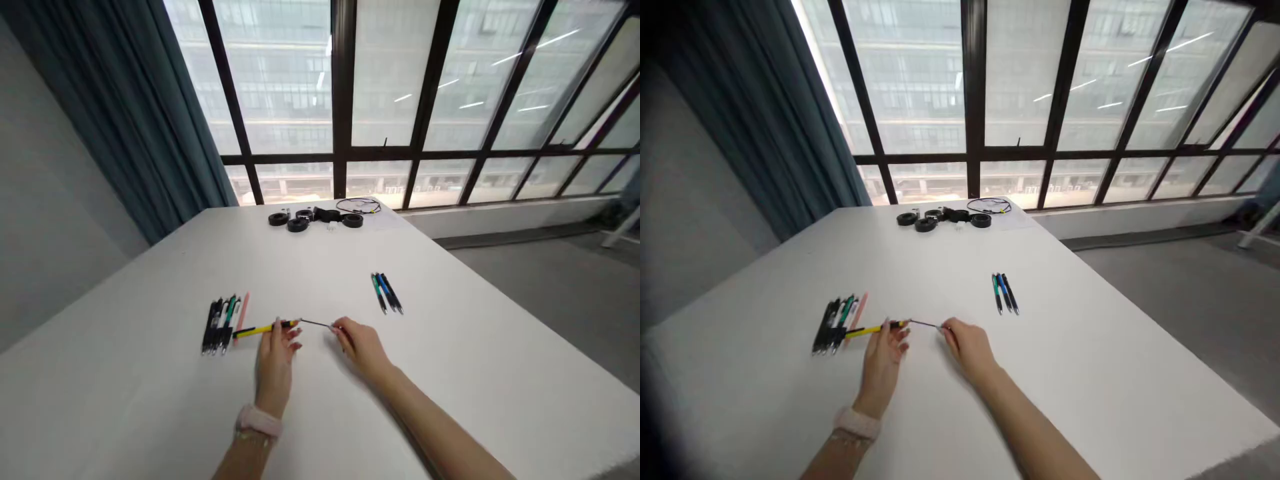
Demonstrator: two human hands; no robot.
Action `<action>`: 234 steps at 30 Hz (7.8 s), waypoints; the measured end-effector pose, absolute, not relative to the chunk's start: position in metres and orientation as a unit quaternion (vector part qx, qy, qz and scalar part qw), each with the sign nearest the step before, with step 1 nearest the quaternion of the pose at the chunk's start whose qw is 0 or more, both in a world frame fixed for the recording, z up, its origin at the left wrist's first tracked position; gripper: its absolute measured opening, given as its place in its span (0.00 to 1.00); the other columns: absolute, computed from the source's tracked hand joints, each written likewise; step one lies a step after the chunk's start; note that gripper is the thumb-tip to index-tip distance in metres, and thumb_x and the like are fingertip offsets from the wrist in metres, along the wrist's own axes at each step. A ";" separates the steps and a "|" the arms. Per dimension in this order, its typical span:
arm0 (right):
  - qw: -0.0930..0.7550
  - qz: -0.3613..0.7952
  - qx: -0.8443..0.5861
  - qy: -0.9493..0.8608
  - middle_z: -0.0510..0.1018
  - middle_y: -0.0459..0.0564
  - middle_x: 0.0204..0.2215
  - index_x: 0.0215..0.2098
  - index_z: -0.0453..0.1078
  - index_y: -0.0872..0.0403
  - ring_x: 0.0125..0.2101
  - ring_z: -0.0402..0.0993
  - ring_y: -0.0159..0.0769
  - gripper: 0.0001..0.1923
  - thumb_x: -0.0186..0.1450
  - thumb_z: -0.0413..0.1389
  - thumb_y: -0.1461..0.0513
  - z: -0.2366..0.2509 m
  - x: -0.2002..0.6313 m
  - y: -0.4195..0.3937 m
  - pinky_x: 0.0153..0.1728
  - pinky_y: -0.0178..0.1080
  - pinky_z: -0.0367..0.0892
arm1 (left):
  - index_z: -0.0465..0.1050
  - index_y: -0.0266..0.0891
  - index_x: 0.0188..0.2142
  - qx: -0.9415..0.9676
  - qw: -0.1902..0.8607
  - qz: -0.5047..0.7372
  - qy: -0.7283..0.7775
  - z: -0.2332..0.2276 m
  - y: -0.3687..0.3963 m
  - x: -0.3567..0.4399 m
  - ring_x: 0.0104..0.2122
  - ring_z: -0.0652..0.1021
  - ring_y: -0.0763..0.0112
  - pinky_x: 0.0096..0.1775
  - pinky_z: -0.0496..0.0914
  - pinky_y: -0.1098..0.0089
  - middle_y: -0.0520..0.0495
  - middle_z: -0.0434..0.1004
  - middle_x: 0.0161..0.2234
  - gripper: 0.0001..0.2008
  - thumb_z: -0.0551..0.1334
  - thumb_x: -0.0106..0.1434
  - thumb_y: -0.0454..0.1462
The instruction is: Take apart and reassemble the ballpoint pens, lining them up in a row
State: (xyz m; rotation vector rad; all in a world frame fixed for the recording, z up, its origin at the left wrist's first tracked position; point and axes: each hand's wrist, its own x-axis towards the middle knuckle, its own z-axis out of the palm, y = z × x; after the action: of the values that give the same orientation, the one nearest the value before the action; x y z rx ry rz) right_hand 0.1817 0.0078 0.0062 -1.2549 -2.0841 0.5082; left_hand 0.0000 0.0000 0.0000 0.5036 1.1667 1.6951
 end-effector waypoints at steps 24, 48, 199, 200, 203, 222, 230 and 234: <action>0.171 0.102 -0.616 -0.762 0.81 0.48 0.33 0.42 0.71 0.52 0.33 0.78 0.36 0.12 0.70 0.45 0.61 0.010 0.183 0.007 0.29 0.34 0.59 | 0.68 0.29 0.50 0.530 0.424 0.366 0.637 0.001 0.002 0.016 0.16 0.67 0.73 0.16 0.53 0.75 0.53 0.70 0.18 0.32 0.58 0.54 0.52; 0.160 0.136 -0.599 -0.772 0.82 0.47 0.32 0.45 0.67 0.50 0.32 0.78 0.35 0.12 0.70 0.45 0.59 0.015 0.180 0.002 0.29 0.33 0.59 | 0.65 0.39 0.56 0.656 0.228 0.223 0.685 0.009 -0.010 0.022 0.21 0.71 0.73 0.24 0.55 0.74 0.55 0.71 0.19 0.23 0.51 0.64 0.45; 0.244 0.163 -0.506 -0.811 0.74 0.51 0.37 0.50 0.69 0.53 0.39 0.70 0.34 0.14 0.68 0.50 0.64 0.006 0.176 0.005 0.41 0.34 0.63 | 0.61 0.41 0.49 0.763 0.125 0.324 0.545 -0.014 0.001 -0.013 0.54 0.71 0.64 0.54 0.67 0.56 0.40 0.72 0.52 0.12 0.50 0.67 0.39; 0.246 0.163 -0.505 -0.811 0.74 0.50 0.37 0.49 0.69 0.53 0.39 0.70 0.34 0.13 0.67 0.51 0.64 0.006 0.176 0.005 0.41 0.34 0.63 | 0.61 0.41 0.49 0.764 0.124 0.324 0.545 -0.014 0.001 -0.013 0.54 0.71 0.64 0.54 0.67 0.56 0.40 0.72 0.52 0.12 0.50 0.67 0.39; 0.250 0.157 -0.506 -0.811 0.73 0.50 0.37 0.45 0.72 0.53 0.38 0.69 0.35 0.10 0.66 0.53 0.63 0.005 0.176 0.005 0.41 0.35 0.62 | 0.62 0.40 0.48 0.764 0.122 0.320 0.547 -0.013 0.001 -0.012 0.54 0.71 0.63 0.54 0.67 0.57 0.40 0.72 0.51 0.12 0.51 0.67 0.39; 0.233 0.119 -0.506 -0.822 0.71 0.51 0.37 0.47 0.72 0.51 0.38 0.65 0.37 0.12 0.65 0.55 0.62 0.005 0.174 0.004 0.40 0.37 0.60 | 0.62 0.41 0.47 0.752 0.140 0.332 0.552 -0.013 0.001 -0.012 0.53 0.72 0.64 0.54 0.67 0.58 0.39 0.72 0.52 0.11 0.51 0.66 0.38; 0.233 0.124 -0.505 -0.822 0.71 0.50 0.36 0.47 0.72 0.51 0.38 0.65 0.36 0.12 0.65 0.56 0.62 0.005 0.174 0.005 0.40 0.37 0.60 | 0.62 0.40 0.46 0.752 0.141 0.331 0.553 -0.014 0.002 -0.012 0.54 0.71 0.65 0.54 0.66 0.59 0.40 0.72 0.52 0.10 0.52 0.66 0.38; 0.237 0.122 -0.504 -0.821 0.71 0.50 0.36 0.47 0.72 0.51 0.37 0.65 0.36 0.12 0.64 0.56 0.62 0.006 0.174 0.005 0.40 0.37 0.60 | 0.62 0.41 0.46 0.751 0.143 0.334 0.551 -0.015 0.002 -0.012 0.54 0.71 0.65 0.54 0.67 0.59 0.40 0.72 0.52 0.09 0.52 0.66 0.38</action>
State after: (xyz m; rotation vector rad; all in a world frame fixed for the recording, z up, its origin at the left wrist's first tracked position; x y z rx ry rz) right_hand 0.1737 0.0046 0.0059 -1.3823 -2.2516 0.3355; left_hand -0.0124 0.0022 -0.0148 2.1679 1.5892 0.9631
